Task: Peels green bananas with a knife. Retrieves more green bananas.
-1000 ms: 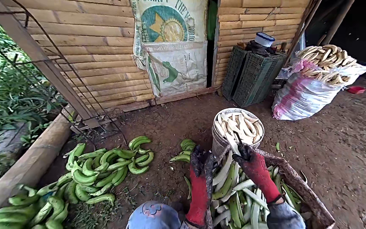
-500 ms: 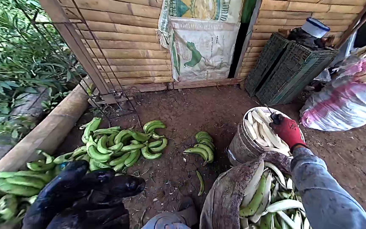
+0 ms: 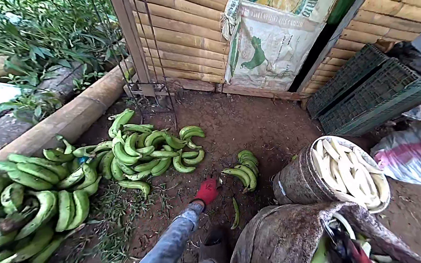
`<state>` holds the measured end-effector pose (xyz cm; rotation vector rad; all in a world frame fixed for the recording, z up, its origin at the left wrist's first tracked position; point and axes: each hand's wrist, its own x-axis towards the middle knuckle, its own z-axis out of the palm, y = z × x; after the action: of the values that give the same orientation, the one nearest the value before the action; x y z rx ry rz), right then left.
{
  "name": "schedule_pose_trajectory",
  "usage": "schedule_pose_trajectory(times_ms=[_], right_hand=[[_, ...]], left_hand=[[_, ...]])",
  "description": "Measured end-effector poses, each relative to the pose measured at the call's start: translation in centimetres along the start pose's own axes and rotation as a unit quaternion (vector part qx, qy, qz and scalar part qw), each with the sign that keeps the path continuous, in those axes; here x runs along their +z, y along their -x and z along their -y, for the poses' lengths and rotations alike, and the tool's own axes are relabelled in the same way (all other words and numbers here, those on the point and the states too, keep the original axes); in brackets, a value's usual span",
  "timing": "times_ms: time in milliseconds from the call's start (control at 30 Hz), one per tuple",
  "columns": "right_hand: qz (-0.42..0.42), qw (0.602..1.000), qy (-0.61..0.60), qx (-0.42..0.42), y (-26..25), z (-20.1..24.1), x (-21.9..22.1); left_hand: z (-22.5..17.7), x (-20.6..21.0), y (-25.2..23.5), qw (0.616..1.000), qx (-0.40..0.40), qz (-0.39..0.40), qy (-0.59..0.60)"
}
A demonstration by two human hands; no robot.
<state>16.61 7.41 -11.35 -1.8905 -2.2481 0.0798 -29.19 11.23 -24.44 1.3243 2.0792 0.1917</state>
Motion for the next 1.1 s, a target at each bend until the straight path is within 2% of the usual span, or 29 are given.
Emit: schedule_pose_trajectory(times_ms=[67,167,300,367,433,500,600,667,733,867,967,1033,1100], right_hand=[[0.009,1.000,-0.002,0.005,-0.2,0.3,0.2],[0.016,0.999,-0.026,0.009,-0.4,0.9,-0.2],[0.031,0.999,-0.041,0.016,-0.5,2.5,-1.9],[0.031,0.998,-0.043,0.021,-0.3,2.7,-1.9],[0.010,0.999,-0.047,0.019,-0.4,2.4,-1.7],[-0.027,0.997,-0.071,0.007,-0.2,2.0,-1.2],[-0.121,0.984,-0.121,-0.056,0.6,1.6,-0.9],[-0.157,0.973,-0.139,-0.100,1.2,2.2,-1.5],[-0.168,0.962,-0.155,-0.151,1.9,3.8,-2.5],[-0.174,0.927,-0.197,-0.268,2.1,7.5,-7.2],[-0.189,0.904,-0.175,-0.342,2.4,8.9,-12.4],[-0.258,0.879,-0.129,-0.380,3.3,8.5,-15.6],[-0.308,0.873,-0.103,-0.363,5.0,7.5,-18.6]], left_hand=[[-2.1,0.1,-5.1,0.998,0.037,-0.004,-0.057],[-4.7,1.3,-9.8,0.994,0.041,0.052,-0.092],[-5.4,4.4,-9.5,0.985,0.014,0.099,-0.139],[-5.1,4.3,-7.1,0.985,0.044,0.111,-0.124],[-5.2,3.4,-4.4,0.992,0.063,0.094,-0.049],[-5.3,1.3,-1.7,0.996,0.036,0.050,0.065],[-4.9,-2.8,2.7,0.975,-0.029,0.024,0.219],[-5.0,-5.9,6.6,0.959,-0.008,0.011,0.284],[-5.8,-9.3,11.8,0.940,0.048,0.007,0.337],[-10.7,-15.9,22.3,0.933,0.168,0.026,0.316],[-15.5,-18.9,28.7,0.932,0.231,0.046,0.276],[-18.1,-19.7,31.0,0.923,0.270,0.064,0.267],[-20.3,-19.9,32.5,0.907,0.333,0.024,0.257]])
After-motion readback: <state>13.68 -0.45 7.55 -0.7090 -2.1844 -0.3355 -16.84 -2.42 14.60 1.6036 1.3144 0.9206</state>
